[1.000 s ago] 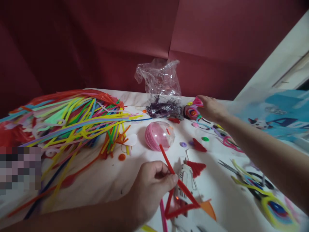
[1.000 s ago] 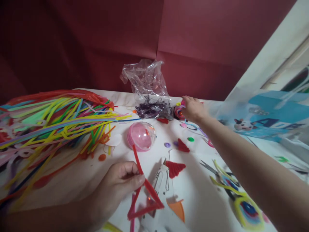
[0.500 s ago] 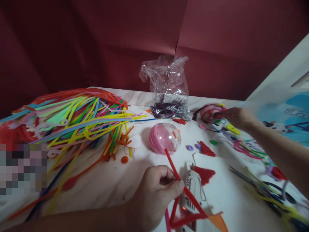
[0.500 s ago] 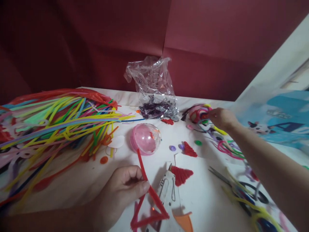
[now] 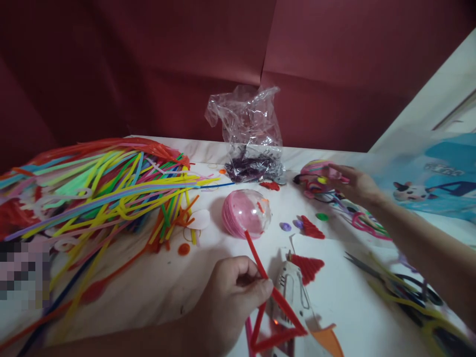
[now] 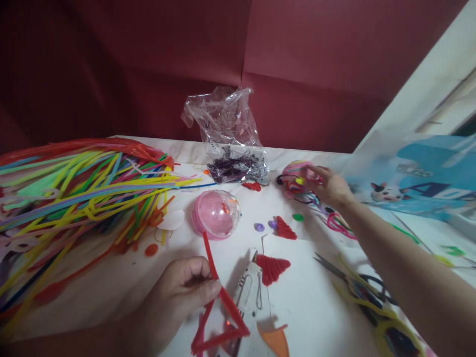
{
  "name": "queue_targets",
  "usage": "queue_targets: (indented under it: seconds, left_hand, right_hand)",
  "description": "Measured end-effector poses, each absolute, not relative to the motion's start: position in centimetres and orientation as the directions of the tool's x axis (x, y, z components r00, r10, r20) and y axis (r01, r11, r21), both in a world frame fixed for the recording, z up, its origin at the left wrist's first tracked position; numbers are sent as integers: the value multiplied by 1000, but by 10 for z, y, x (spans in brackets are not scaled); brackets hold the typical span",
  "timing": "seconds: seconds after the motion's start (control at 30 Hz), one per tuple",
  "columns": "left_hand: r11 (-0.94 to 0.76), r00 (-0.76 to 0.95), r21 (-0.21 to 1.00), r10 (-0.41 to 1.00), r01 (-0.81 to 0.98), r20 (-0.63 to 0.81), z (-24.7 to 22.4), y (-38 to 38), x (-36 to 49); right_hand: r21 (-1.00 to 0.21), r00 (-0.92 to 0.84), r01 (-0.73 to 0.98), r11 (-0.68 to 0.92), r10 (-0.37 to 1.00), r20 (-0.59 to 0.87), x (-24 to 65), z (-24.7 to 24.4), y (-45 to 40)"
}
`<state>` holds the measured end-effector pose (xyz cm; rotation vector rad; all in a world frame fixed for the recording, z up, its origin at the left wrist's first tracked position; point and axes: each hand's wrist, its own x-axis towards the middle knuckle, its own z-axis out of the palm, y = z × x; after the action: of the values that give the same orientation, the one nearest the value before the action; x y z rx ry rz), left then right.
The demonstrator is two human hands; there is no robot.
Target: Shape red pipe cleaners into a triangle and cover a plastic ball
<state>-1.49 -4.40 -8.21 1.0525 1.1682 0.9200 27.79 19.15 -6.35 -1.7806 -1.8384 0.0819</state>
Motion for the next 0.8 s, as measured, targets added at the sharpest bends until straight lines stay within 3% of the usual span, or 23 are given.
queue_targets:
  seconds: [0.37, 0.57, 0.67, 0.8]
  left_hand:
    - [271, 179, 962, 947, -7, -266, -87, -41, -15]
    - [272, 190, 962, 945, -4, -267, -92, -39, -15]
    - [293, 187, 956, 940, -11, -286, -95, -39, -15]
    - [271, 190, 963, 946, -15, -263, -96, -38, -15]
  right_hand:
    - [-674, 283, 738, -4, 909, 304, 281, -62, 215]
    - [-946, 413, 324, -2, 900, 139, 286, -67, 210]
    - [-991, 414, 136, 2, 908, 59, 289, -69, 203]
    - [-999, 385, 36, 11, 923, 24, 295, -71, 202]
